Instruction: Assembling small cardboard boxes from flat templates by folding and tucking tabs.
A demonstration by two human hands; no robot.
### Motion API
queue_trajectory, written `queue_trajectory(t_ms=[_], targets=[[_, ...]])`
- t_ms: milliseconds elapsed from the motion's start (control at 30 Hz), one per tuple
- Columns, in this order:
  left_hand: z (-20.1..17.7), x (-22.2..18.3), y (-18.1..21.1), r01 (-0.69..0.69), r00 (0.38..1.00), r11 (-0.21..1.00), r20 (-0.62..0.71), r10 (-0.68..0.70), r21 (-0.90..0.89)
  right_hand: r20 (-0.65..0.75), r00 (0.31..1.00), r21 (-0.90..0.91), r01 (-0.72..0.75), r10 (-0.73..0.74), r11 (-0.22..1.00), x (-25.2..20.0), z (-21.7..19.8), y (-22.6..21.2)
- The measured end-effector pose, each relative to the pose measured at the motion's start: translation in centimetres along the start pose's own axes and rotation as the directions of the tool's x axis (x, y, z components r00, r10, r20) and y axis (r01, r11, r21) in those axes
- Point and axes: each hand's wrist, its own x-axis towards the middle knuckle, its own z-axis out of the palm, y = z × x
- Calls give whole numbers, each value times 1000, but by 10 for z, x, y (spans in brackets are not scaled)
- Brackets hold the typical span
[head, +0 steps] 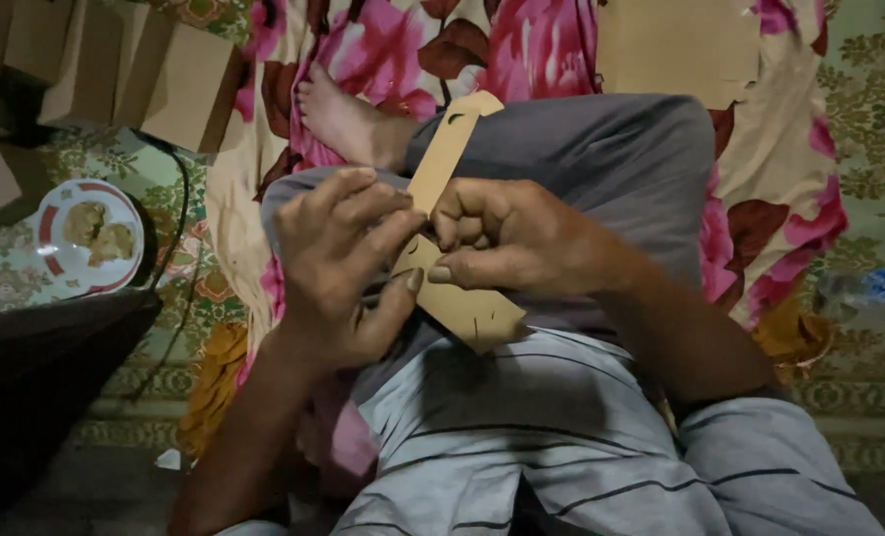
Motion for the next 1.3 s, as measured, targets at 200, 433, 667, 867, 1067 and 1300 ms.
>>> queue_trajectory(t_ms=[200, 433, 667, 867, 1067, 1300], targets=[[-20, 19, 0, -74, 992, 995, 98, 81, -74, 53, 997, 2, 48, -48, 999, 2, 6, -1], [-29, 25, -6, -113, 963, 987, 233, 136, -111, -1, 999, -71, -32, 32, 997, 2, 9, 7], [-20, 21, -14, -90, 958, 957, 237, 159, -277, 93, 995, 82, 27, -35, 996, -2, 3, 23], [-14, 14, -19, -97, 959, 969, 241, 152, -228, 98, 995, 187, 15, -34, 982, -10, 6, 33], [-12, 13, -21, -86, 975, 960, 177, 137, -265, 30, 998, 189, 53, -60, 981, -24, 1, 47], [-16, 8, -22, 76, 990, 935, 137, -30, -346, -84, 993, -175, 65, -80, 982, -45, 7, 45]])
